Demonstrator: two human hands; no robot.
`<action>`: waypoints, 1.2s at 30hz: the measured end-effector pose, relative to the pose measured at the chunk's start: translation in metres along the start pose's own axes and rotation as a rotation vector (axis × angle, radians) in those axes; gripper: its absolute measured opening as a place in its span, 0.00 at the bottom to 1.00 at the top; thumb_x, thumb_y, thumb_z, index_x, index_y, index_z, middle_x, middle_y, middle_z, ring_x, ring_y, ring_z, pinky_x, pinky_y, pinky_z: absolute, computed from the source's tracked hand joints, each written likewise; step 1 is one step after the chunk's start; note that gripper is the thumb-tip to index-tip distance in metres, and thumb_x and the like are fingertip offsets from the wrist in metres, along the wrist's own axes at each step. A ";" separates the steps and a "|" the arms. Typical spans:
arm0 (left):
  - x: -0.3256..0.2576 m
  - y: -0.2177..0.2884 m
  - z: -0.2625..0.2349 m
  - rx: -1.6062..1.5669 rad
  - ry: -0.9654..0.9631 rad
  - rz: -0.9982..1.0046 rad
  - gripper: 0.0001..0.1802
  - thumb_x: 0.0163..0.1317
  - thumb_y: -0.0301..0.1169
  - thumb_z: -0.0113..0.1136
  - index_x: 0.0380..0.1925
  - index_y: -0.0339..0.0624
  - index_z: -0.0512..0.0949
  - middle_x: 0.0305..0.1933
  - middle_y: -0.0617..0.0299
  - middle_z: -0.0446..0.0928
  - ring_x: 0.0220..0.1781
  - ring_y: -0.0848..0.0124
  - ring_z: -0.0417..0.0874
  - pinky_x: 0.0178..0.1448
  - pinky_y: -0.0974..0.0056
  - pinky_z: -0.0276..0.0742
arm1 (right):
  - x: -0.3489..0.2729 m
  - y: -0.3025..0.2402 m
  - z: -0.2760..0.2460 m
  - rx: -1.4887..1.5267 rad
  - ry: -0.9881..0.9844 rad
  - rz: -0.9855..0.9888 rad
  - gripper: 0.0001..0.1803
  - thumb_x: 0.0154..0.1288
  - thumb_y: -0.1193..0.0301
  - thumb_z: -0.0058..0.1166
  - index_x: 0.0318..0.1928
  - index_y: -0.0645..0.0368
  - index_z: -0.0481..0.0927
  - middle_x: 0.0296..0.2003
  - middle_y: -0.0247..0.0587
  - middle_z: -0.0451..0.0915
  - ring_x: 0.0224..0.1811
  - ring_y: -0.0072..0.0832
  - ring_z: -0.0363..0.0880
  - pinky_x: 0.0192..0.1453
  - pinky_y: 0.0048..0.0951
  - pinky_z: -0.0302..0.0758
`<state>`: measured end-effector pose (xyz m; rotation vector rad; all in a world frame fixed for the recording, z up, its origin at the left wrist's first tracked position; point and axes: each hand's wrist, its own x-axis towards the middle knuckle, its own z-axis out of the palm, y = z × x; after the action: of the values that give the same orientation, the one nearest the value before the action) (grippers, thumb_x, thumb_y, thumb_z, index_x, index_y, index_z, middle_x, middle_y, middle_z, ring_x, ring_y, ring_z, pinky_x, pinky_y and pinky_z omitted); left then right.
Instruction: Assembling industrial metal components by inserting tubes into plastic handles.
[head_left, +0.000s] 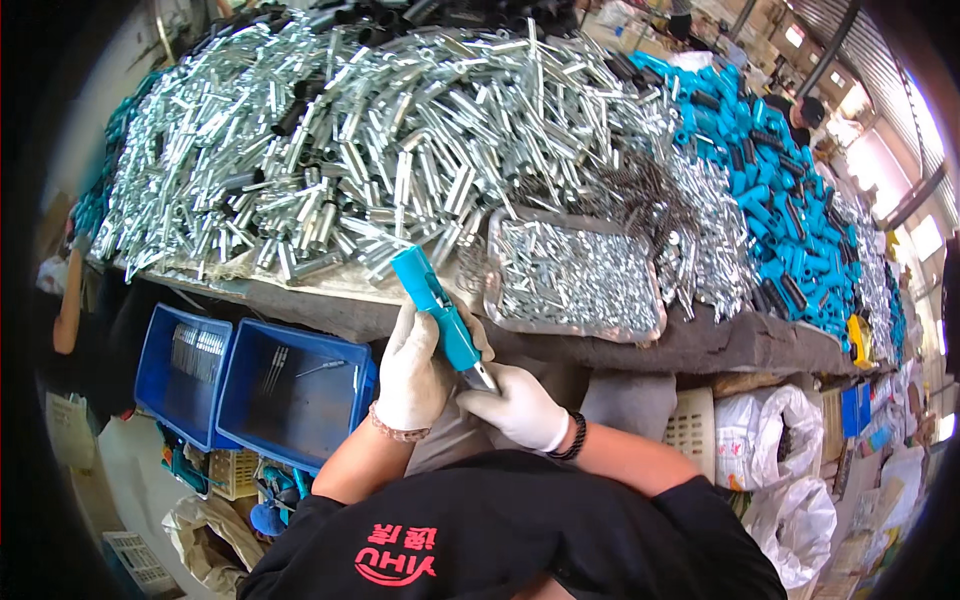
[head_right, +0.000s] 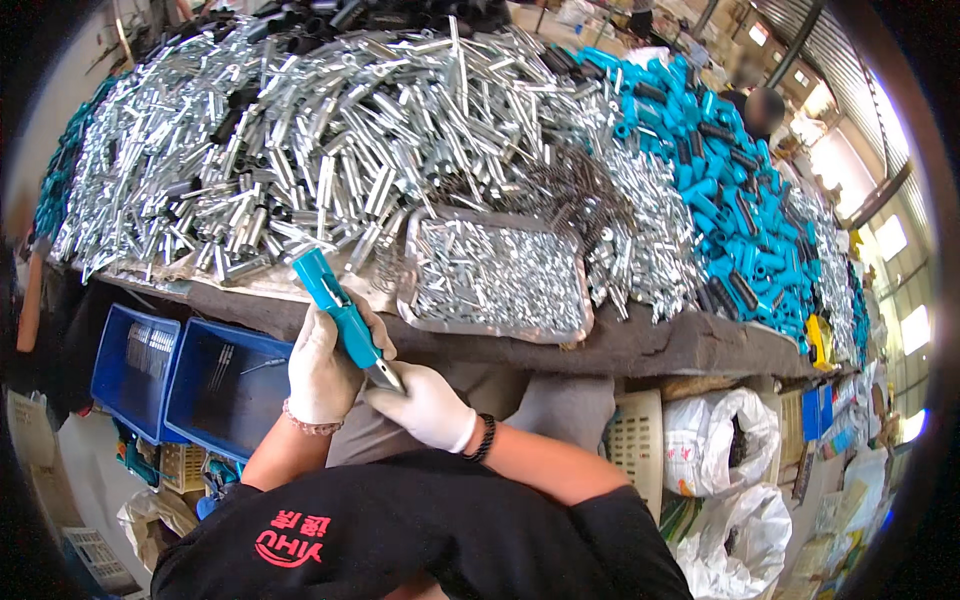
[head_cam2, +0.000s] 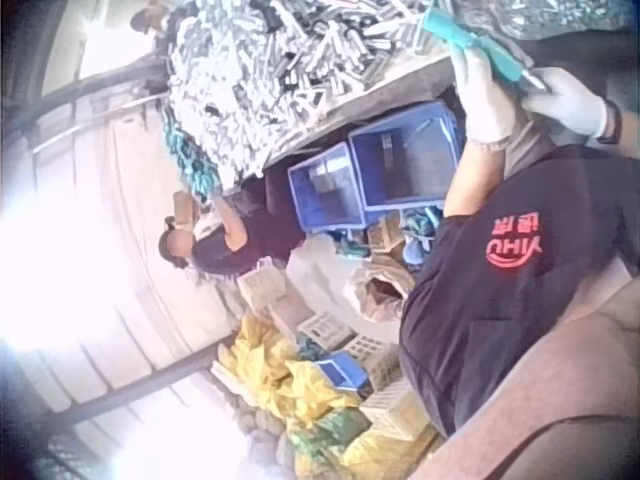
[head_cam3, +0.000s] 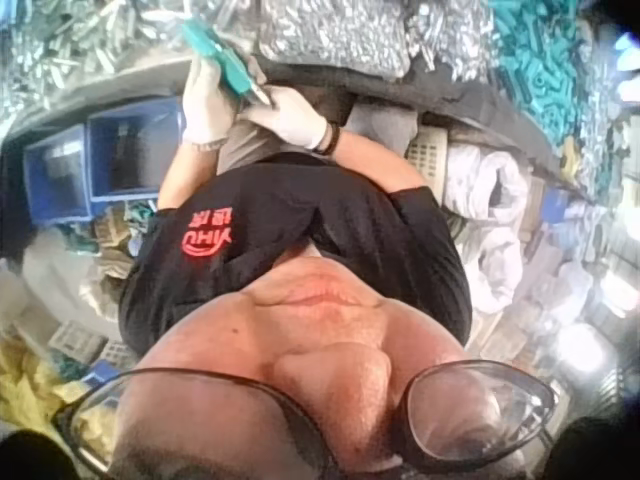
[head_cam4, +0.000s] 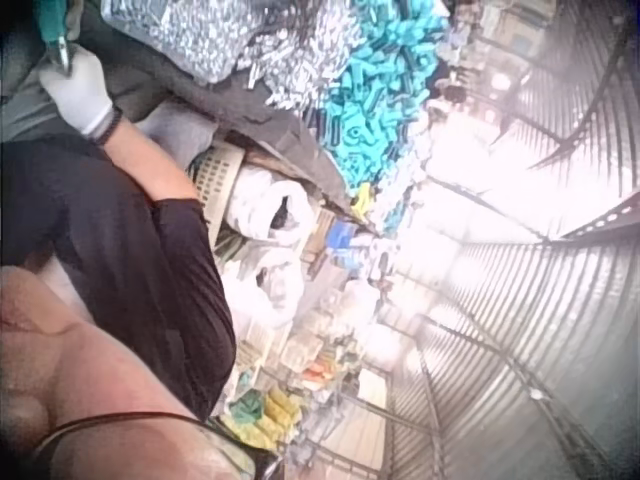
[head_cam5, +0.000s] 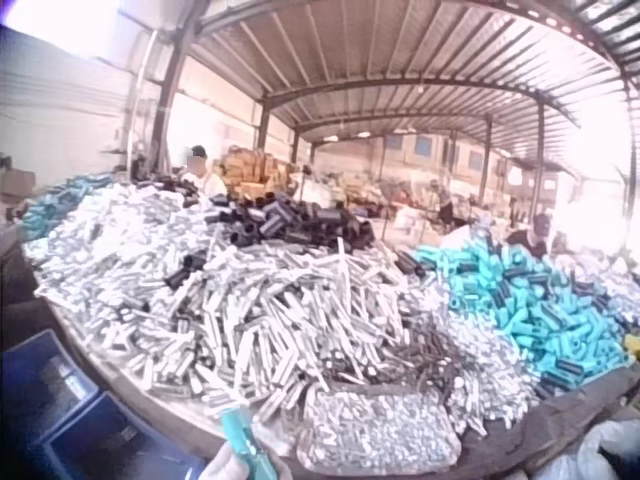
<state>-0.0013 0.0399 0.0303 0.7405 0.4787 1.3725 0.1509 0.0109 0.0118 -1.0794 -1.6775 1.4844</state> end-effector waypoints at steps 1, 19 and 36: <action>0.001 0.003 -0.005 -0.029 0.000 -0.006 0.30 0.69 0.57 0.56 0.53 0.41 0.68 0.39 0.55 0.74 0.38 0.61 0.79 0.41 0.56 0.78 | 0.003 0.000 0.003 0.438 -0.120 0.137 0.15 0.74 0.59 0.52 0.40 0.59 0.79 0.21 0.35 0.75 0.23 0.31 0.76 0.30 0.33 0.72; -0.048 0.038 -0.062 -0.377 0.207 -0.214 0.20 0.75 0.51 0.50 0.50 0.48 0.66 0.43 0.60 0.73 0.43 0.62 0.78 0.49 0.51 0.81 | 0.066 -0.078 -0.017 -0.726 -0.044 -0.498 0.10 0.63 0.69 0.64 0.43 0.58 0.84 0.38 0.47 0.84 0.42 0.46 0.83 0.48 0.40 0.80; -0.096 0.061 -0.114 -0.345 0.611 -0.079 0.21 0.78 0.53 0.44 0.53 0.48 0.70 0.41 0.58 0.75 0.36 0.68 0.75 0.38 0.61 0.72 | 0.338 -0.174 0.127 -0.931 0.134 -0.727 0.24 0.60 0.58 0.68 0.52 0.59 0.83 0.50 0.49 0.84 0.55 0.44 0.81 0.63 0.41 0.75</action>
<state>-0.1381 -0.0310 -0.0155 0.0061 0.7123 1.5471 -0.1425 0.2491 0.1461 -0.7848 -2.3587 0.1373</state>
